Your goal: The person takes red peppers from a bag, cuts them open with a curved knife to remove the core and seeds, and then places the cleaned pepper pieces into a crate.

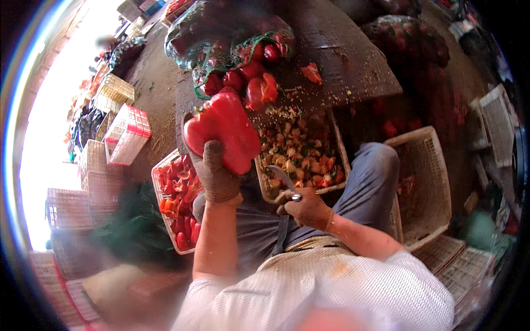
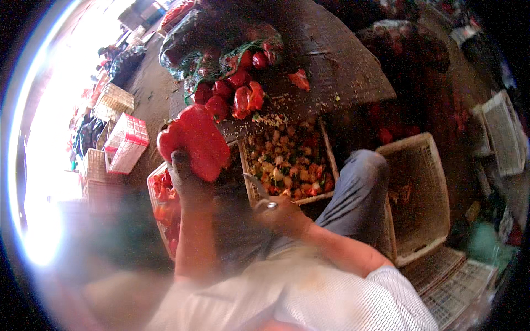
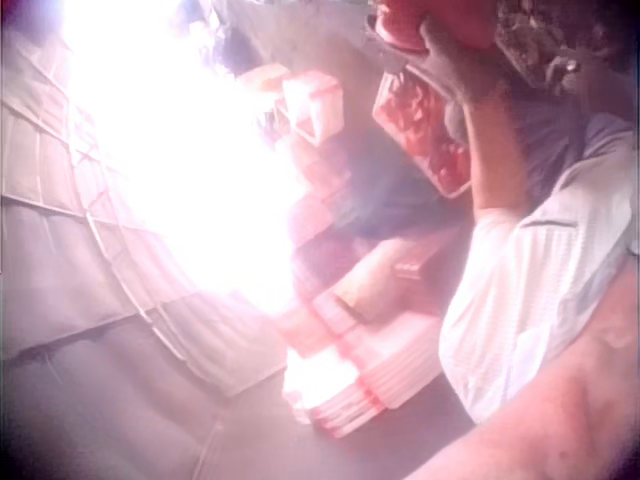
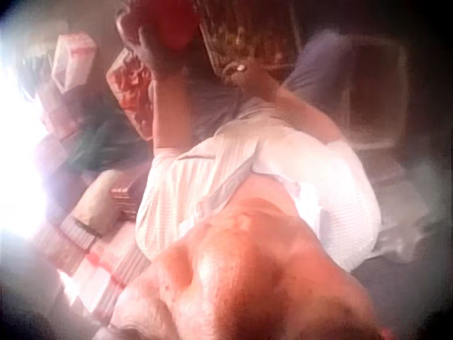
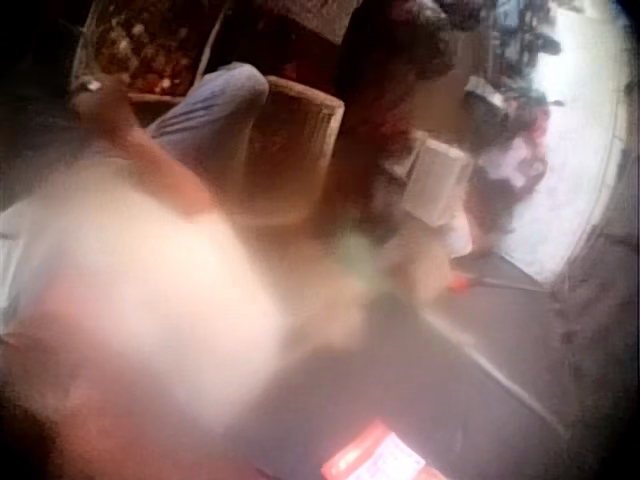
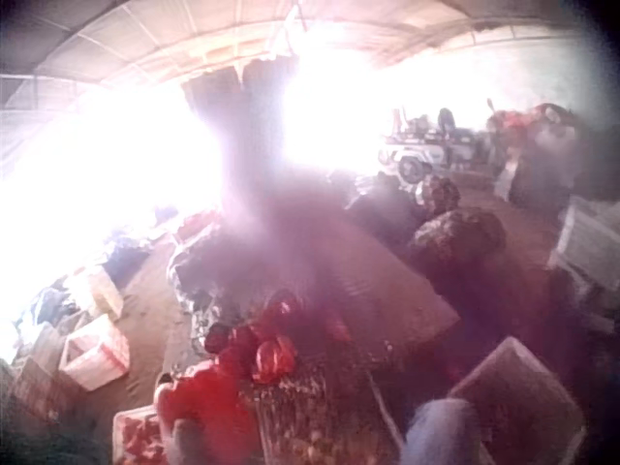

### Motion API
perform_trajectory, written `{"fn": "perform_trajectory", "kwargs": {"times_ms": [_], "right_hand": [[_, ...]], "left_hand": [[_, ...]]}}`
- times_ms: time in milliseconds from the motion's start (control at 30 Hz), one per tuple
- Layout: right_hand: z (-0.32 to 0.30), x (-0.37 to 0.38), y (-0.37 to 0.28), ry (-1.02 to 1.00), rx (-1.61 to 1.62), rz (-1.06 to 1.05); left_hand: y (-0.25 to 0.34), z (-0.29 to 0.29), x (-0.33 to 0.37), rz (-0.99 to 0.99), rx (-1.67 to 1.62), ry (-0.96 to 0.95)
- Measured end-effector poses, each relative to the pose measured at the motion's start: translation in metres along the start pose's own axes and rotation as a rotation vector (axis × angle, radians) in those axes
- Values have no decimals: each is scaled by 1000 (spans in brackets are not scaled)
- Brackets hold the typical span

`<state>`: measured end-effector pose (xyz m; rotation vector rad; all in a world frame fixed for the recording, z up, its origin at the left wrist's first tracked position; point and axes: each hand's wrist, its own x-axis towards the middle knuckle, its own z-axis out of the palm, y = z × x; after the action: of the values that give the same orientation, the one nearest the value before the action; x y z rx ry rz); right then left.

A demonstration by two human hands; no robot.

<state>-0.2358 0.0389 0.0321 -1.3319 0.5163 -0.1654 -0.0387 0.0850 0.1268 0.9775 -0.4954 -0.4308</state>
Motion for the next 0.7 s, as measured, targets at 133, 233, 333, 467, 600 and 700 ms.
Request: {"fn": "perform_trajectory", "kwargs": {"times_ms": [133,233,333,467,600,700], "right_hand": [[-33,-5,3,85,11,-156],[-43,-3,-13,123,108,-95],[-55,-1,-25,119,89,-142],[-56,-14,-63,75,157,-115],[-61,-11,-35,139,131,-228],[-64,-8,-12,179,-73,-282]], "left_hand": [[-36,-30,-5,-196,-121,-155],[-72,-25,-40,-418,-237,-174],[-79,-11,-67,-553,-274,-179],[-74,-10,-79,-684,-236,-342],[-42,-2,-69,-743,283,-338],[-36,0,-66,-686,477,-411]]}}
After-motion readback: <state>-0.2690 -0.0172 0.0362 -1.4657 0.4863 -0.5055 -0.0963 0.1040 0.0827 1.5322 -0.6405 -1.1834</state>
